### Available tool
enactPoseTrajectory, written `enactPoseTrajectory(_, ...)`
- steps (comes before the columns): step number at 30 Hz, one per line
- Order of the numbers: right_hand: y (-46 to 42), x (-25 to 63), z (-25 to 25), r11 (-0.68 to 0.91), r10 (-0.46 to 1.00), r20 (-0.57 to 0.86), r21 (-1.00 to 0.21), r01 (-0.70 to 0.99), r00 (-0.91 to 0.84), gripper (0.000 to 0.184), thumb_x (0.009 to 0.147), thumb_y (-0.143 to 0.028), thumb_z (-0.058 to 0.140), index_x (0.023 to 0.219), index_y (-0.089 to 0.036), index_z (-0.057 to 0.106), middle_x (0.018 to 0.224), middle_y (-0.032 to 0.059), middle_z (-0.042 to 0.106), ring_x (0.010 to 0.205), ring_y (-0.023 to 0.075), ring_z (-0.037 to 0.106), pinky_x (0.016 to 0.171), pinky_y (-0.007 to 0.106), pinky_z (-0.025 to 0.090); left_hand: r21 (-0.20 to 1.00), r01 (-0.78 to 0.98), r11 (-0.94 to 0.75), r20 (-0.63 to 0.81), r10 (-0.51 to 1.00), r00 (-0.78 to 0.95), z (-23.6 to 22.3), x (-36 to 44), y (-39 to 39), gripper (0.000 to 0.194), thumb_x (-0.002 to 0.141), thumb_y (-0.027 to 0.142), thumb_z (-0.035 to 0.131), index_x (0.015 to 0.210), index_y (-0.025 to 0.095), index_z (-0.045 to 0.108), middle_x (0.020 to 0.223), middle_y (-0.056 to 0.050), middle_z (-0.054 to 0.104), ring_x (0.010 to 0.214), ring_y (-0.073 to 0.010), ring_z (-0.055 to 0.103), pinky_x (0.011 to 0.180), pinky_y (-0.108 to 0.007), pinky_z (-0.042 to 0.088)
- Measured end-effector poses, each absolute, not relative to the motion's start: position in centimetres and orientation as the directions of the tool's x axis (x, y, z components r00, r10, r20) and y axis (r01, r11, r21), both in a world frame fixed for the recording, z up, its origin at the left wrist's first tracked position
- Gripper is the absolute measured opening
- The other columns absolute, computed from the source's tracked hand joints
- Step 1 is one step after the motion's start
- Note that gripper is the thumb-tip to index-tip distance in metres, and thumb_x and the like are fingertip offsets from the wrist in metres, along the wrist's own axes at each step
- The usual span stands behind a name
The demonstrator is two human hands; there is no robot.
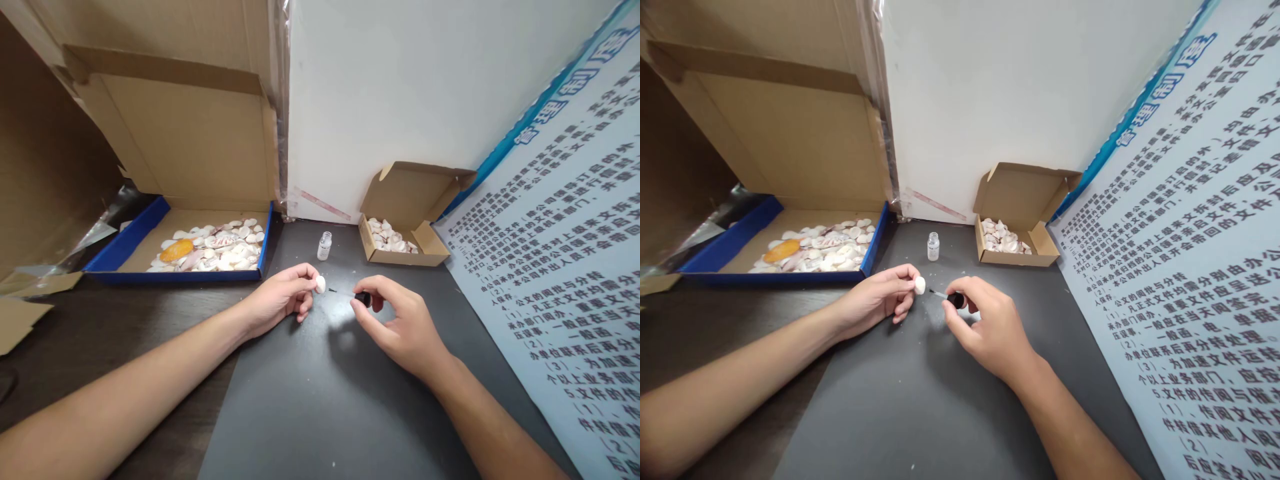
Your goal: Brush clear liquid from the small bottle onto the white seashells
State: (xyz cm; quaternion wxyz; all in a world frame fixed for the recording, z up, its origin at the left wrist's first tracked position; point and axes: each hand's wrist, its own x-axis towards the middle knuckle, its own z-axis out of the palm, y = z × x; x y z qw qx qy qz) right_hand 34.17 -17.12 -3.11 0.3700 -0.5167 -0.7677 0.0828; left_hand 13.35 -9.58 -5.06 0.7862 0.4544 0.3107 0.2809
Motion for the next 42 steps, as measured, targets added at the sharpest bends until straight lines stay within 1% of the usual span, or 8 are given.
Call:
enactPoseTrajectory(4,-17.16,34.01,-3.1,0.473,0.848,0.489,-0.521,0.71,-0.205,0.004,0.089,-0.021,0.058,0.093,-0.021,0.06,0.075,-0.0004,0.061,0.064,0.0128,0.055,0.063,0.025,0.045,0.899,-0.146,0.412,-0.228,0.727,0.648,-5.09,13.46,-9.65,0.018,0.082,0.027,0.066,0.086,0.017,0.051,0.076,0.003,0.054,0.05,-0.0045,0.044,0.045,-0.018,0.04)
enactPoseTrajectory(7,-17.21,33.94,-3.13,0.457,0.853,0.483,-0.504,0.733,-0.2,0.003,0.087,-0.02,0.058,0.087,-0.021,0.06,0.069,-0.0016,0.058,0.061,0.0125,0.051,0.059,0.025,0.042,0.908,-0.128,0.398,-0.231,0.733,0.64,-5.15,13.55,-9.65,0.018,0.081,0.028,0.065,0.086,0.018,0.051,0.069,0.005,0.048,0.049,-0.0046,0.04,0.045,-0.018,0.04)
enactPoseTrajectory(11,-17.27,33.93,-3.16,0.484,0.827,0.537,-0.53,0.696,-0.166,0.006,0.088,-0.021,0.059,0.095,-0.021,0.06,0.074,-0.0008,0.06,0.06,0.0118,0.051,0.061,0.025,0.045,0.92,-0.094,0.381,-0.238,0.732,0.639,-5.3,13.58,-9.62,0.015,0.083,0.028,0.062,0.086,0.018,0.052,0.064,0.006,0.042,0.049,-0.0047,0.035,0.046,-0.018,0.039)
enactPoseTrajectory(15,-17.29,33.87,-3.1,0.454,0.852,0.489,-0.515,0.727,-0.186,0.003,0.087,-0.018,0.059,0.087,-0.021,0.059,0.068,-0.0025,0.056,0.059,0.0119,0.05,0.059,0.024,0.042,0.929,-0.08,0.36,-0.236,0.748,0.621,-5.41,13.67,-9.64,0.017,0.082,0.031,0.063,0.084,0.018,0.052,0.059,0.007,0.037,0.05,-0.0056,0.032,0.046,-0.017,0.038)
enactPoseTrajectory(23,-17.18,33.94,-3.21,0.455,0.853,0.491,-0.538,0.71,-0.174,0.005,0.088,-0.019,0.059,0.092,-0.022,0.058,0.073,-0.0025,0.059,0.062,0.0112,0.052,0.061,0.024,0.044,0.926,-0.036,0.377,-0.279,0.744,0.606,-4.89,13.8,-9.74,0.019,0.081,0.033,0.062,0.079,0.016,0.053,0.059,0.001,0.051,0.054,-0.0091,0.047,0.048,-0.018,0.042)
enactPoseTrajectory(26,-17.17,33.95,-3.22,0.417,0.872,0.465,-0.537,0.734,-0.155,0.004,0.086,-0.018,0.06,0.086,-0.021,0.057,0.066,-0.0039,0.054,0.058,0.0112,0.049,0.058,0.024,0.042,0.928,-0.027,0.373,-0.276,0.732,0.623,-4.88,13.78,-9.78,0.02,0.083,0.034,0.061,0.079,0.016,0.054,0.056,0.002,0.05,0.051,-0.0079,0.045,0.047,-0.017,0.041)
enactPoseTrajectory(31,-17.16,33.86,-3.19,0.464,0.849,0.5,-0.55,0.695,-0.17,0.006,0.088,-0.019,0.059,0.093,-0.021,0.058,0.074,-0.0023,0.059,0.063,0.0109,0.053,0.062,0.023,0.044,0.927,-0.069,0.368,-0.251,0.748,0.614,-5.03,13.83,-9.82,0.016,0.083,0.029,0.06,0.08,0.016,0.051,0.075,0.001,0.057,0.049,-0.0042,0.045,0.043,-0.017,0.04)
enactPoseTrajectory(42,-17.25,33.89,-3.25,0.466,0.846,0.501,-0.526,0.711,-0.183,0.006,0.086,-0.017,0.06,0.09,-0.021,0.057,0.073,-0.0028,0.058,0.063,0.0108,0.052,0.061,0.023,0.043,0.943,-0.05,0.33,-0.229,0.749,0.621,-5.3,13.83,-9.7,0.02,0.086,0.034,0.059,0.084,0.016,0.05,0.078,0.002,0.056,0.048,-0.003,0.045,0.044,-0.017,0.041)
